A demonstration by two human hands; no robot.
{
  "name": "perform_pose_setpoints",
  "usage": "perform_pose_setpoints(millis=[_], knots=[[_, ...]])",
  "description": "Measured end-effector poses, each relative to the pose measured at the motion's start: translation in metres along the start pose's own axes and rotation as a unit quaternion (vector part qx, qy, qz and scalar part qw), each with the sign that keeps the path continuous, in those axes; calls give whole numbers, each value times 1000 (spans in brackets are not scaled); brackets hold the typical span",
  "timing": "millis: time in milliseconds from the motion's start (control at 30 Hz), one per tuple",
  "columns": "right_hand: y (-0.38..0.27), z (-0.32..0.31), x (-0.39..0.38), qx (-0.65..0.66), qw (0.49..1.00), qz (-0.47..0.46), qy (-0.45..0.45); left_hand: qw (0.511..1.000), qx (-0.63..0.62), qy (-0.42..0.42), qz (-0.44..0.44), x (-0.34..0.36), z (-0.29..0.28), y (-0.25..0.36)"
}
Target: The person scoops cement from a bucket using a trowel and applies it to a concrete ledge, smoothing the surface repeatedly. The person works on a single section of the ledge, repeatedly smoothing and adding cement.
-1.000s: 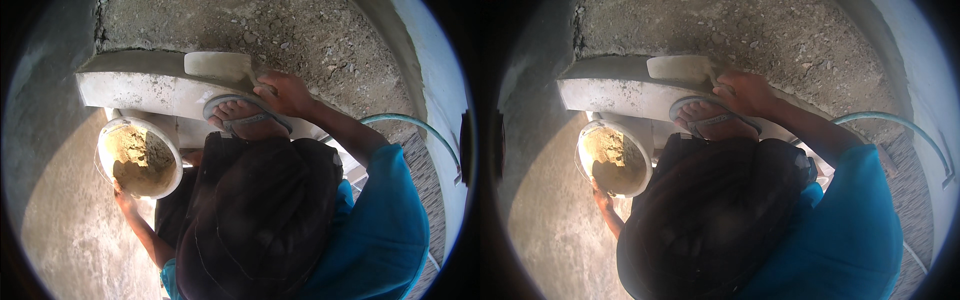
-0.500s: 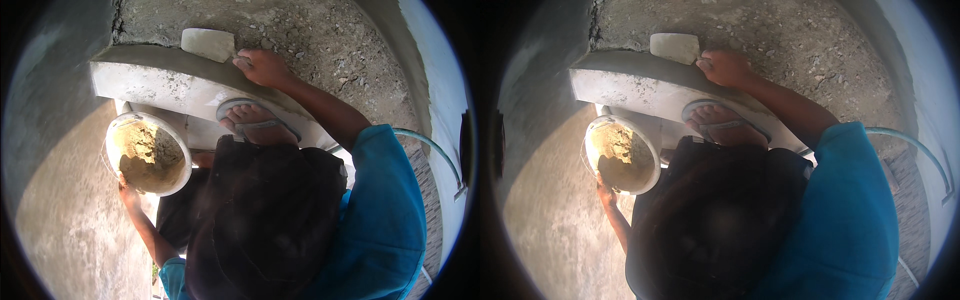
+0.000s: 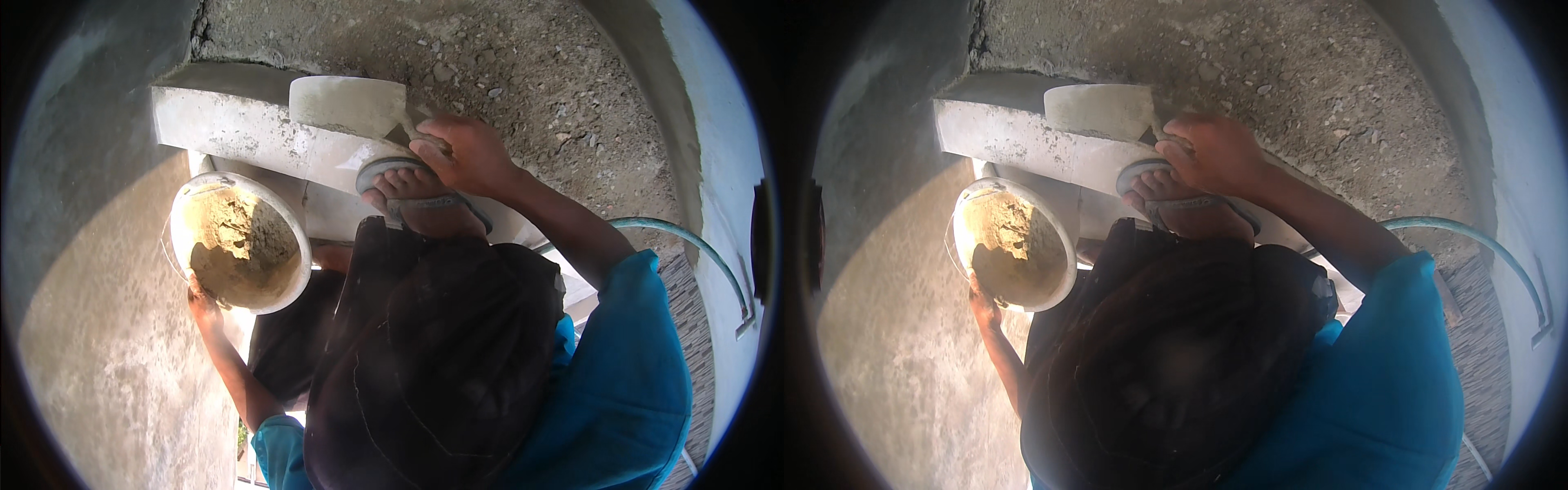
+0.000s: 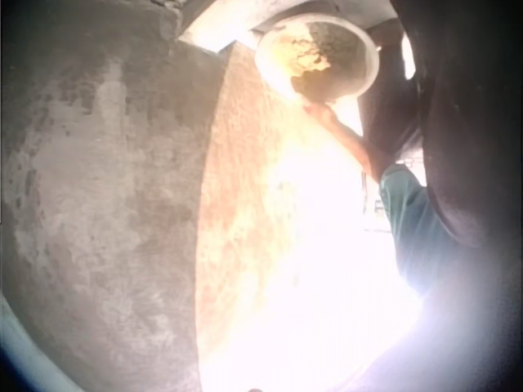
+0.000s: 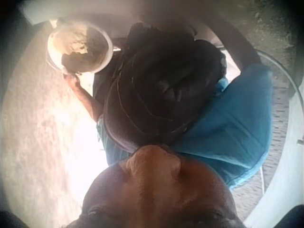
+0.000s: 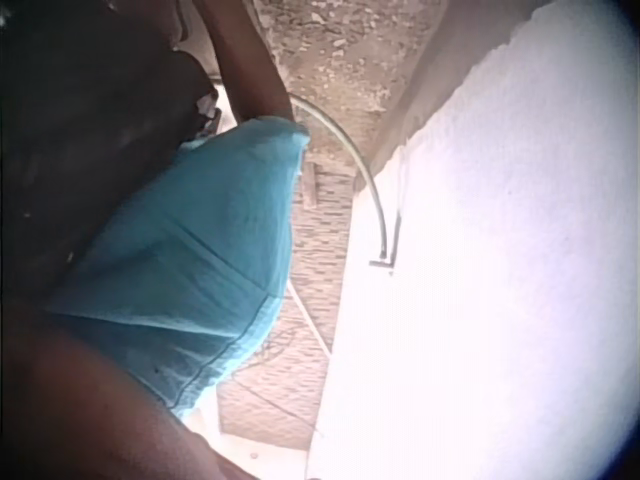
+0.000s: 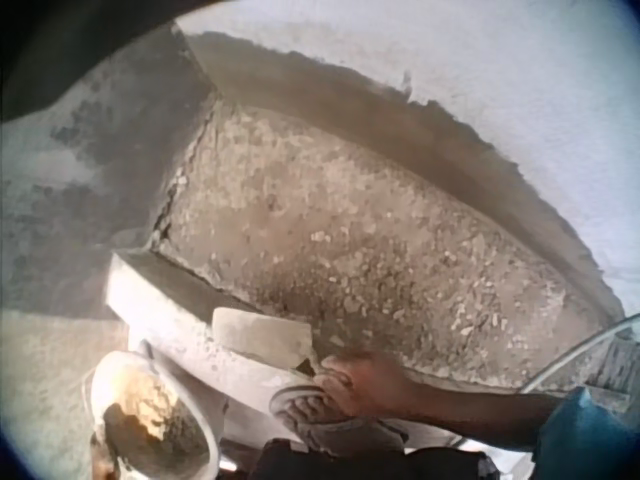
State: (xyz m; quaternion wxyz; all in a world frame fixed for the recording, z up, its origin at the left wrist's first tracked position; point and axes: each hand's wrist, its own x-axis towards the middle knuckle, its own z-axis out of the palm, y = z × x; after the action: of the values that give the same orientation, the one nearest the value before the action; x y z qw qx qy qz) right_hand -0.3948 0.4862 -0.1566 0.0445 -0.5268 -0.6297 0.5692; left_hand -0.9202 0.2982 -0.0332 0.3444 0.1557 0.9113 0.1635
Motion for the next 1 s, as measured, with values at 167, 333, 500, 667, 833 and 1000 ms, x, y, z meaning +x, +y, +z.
perform_pose_setpoints(millis=[167,333,500,667,833,1000], knots=[[21,14,33,36,995,59,70,999,26,-12,-17,2,-8,2],[48,31,90,-14,996,76,40,999,46,3,-25,-6,0,9],[46,46,104,-47,995,83,13,999,33,2,-29,-13,3,14],[41,50,97,-64,995,62,36,999,29,0,-20,-12,5,14],[31,37,89,-64,996,57,18,999,45,-16,11,-8,-2,7],[45,46,101,-68,995,55,43,999,32,-19,6,-4,-3,5]])
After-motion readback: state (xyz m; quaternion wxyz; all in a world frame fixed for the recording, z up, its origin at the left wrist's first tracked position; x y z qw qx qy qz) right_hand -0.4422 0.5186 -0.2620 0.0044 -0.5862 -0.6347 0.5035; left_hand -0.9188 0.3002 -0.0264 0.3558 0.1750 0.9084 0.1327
